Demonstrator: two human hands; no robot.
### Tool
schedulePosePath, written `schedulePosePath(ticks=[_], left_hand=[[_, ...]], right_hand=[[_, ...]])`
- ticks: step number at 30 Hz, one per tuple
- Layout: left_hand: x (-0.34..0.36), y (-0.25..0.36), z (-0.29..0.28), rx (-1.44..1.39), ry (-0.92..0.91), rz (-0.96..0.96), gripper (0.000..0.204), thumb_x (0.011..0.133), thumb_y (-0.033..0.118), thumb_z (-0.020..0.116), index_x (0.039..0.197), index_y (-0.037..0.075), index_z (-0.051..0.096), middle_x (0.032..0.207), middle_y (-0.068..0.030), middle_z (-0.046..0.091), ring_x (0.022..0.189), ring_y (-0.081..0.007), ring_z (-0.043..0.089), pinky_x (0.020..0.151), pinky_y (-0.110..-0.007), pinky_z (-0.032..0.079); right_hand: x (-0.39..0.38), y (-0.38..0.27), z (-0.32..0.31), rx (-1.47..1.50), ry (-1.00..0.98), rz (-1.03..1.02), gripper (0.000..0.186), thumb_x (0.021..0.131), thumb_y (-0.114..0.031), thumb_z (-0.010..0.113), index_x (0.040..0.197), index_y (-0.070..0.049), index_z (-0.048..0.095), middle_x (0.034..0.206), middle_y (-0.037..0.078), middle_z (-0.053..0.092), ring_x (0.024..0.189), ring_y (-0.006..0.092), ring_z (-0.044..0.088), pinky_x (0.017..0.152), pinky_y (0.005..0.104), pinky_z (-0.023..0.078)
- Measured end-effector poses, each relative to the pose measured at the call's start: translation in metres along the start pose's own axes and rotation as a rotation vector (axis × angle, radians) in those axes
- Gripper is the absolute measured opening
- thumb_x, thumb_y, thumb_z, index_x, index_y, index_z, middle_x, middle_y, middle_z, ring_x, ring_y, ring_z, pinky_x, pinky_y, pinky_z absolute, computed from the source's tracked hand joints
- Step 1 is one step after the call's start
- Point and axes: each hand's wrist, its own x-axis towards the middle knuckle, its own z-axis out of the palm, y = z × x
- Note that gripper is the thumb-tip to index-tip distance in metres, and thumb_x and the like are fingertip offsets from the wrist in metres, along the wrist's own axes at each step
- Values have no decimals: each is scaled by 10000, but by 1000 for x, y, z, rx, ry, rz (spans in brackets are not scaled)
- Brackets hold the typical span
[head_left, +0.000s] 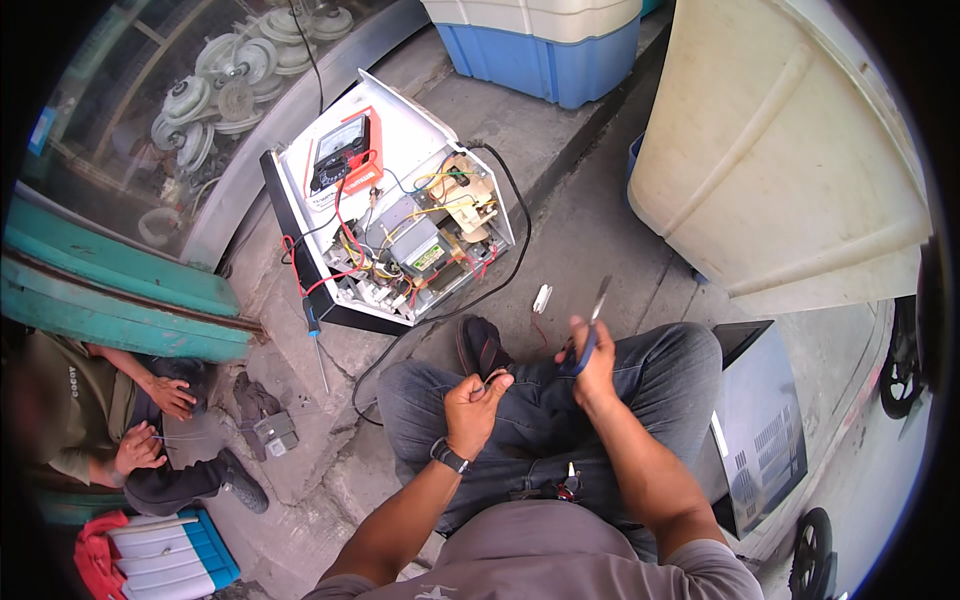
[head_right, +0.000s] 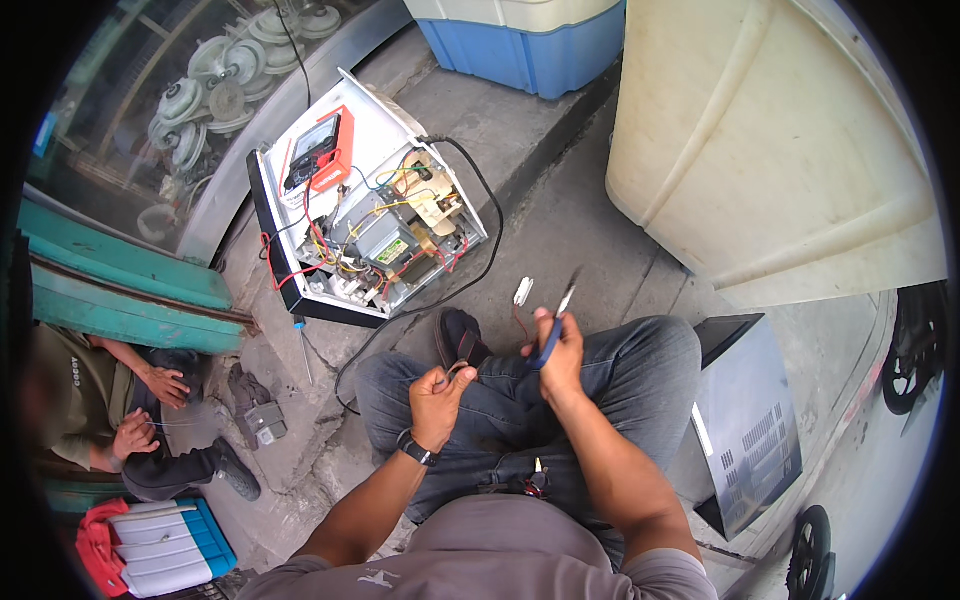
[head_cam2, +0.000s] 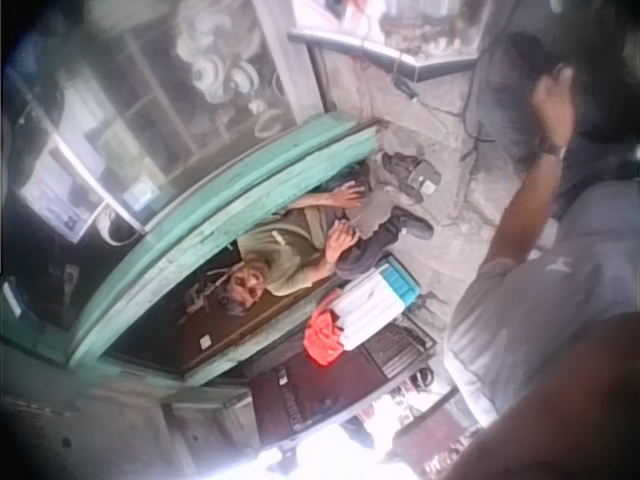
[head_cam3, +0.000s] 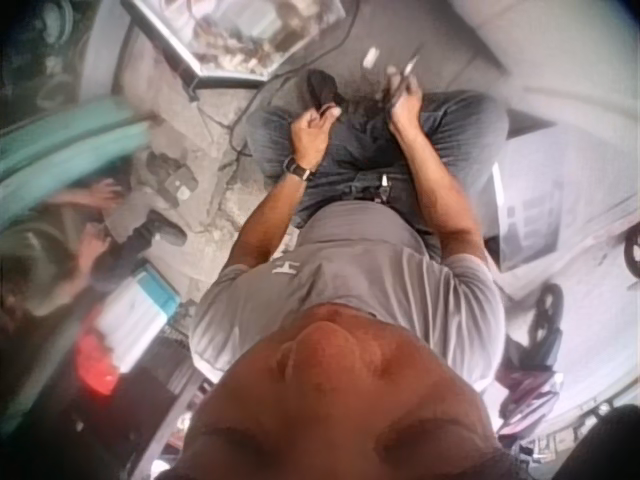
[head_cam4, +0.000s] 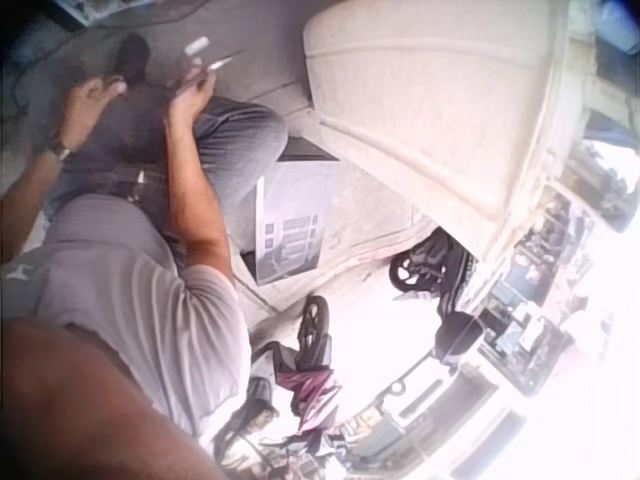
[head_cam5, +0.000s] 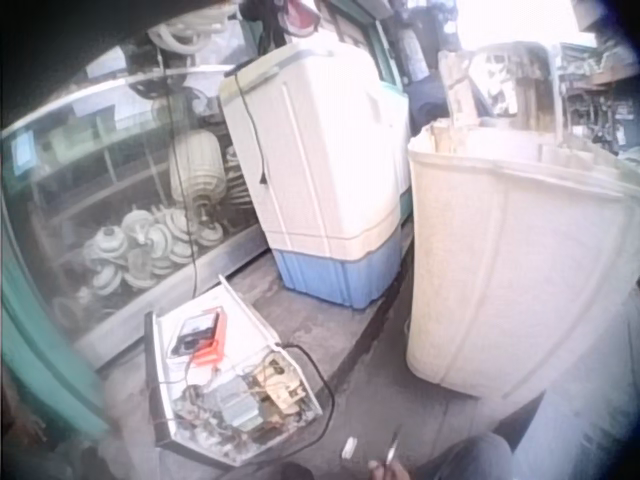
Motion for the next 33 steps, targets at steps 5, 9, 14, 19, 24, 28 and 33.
schedulePosePath(ticks=[5, 9, 14, 19, 24, 28, 33], left_hand=[[-6, -13, -16, -536, -215, -358, 152, 1089, 173, 546, 982, 66, 560, 830, 27, 516, 743, -71, 537, 658, -223, 442], [25, 18, -11, -480, -303, -190, 242, 1121, 182, 472, 1234, 14, 605, 997, -50, 610, 886, -121, 612, 718, -264, 547], [42, 41, -19, -179, -278, -176, 275, 1126, 191, 457, 1269, -18, 565, 1215, -150, 679, 1056, -203, 677, 827, -316, 608], [48, 27, -11, -152, -223, -33, 222, 1104, 130, 495, 1258, -29, 487, 1138, -187, 710, 1010, -218, 706, 799, -322, 608], [42, 19, -7, -90, -207, -37, 195, 1096, 135, 524, 1197, -32, 511, 1081, -183, 723, 922, -201, 719, 764, -312, 607], [43, 14, 0, -221, -71, 5, 182, 1093, 146, 543, 1176, -16, 535, 1056, -164, 716, 887, -182, 716, 749, -303, 603], [42, 11, 5, -208, -21, 48, 169, 1085, 154, 571, 1134, -7, 562, 1003, -123, 699, 880, -170, 712, 751, -301, 601]], right_hand=[[3, -5, -8, -34, -135, 146, 365, 980, -429, 695, 1107, -115, 559, 875, 24, 576, 759, 154, 624, 685, 296, 471], [-16, 23, -13, -362, -341, 169, 515, 947, -511, 718, 1212, -107, 541, 996, 64, 598, 863, 198, 655, 762, 376, 495], [-44, -7, -5, -965, -631, -307, 634, 928, -508, 735, 1335, -58, 551, 1217, 222, 604, 1151, 401, 641, 974, 450, 519], [-40, 2, -5, -877, -776, -348, 581, 923, -483, 752, 1297, -70, 585, 1210, 208, 619, 1128, 391, 645, 977, 447, 519], [-42, -5, 2, -882, -732, -247, 526, 917, -448, 767, 1271, -89, 619, 1191, 194, 659, 1141, 370, 636, 984, 432, 504], [-38, 11, -2, -799, -637, -222, 538, 908, -454, 777, 1269, -85, 623, 1168, 191, 663, 1109, 367, 642, 968, 429, 507], [-43, 3, 1, -869, -687, -236, 556, 891, -452, 795, 1259, -67, 639, 1117, 172, 674, 1062, 354, 655, 928, 433, 520]])
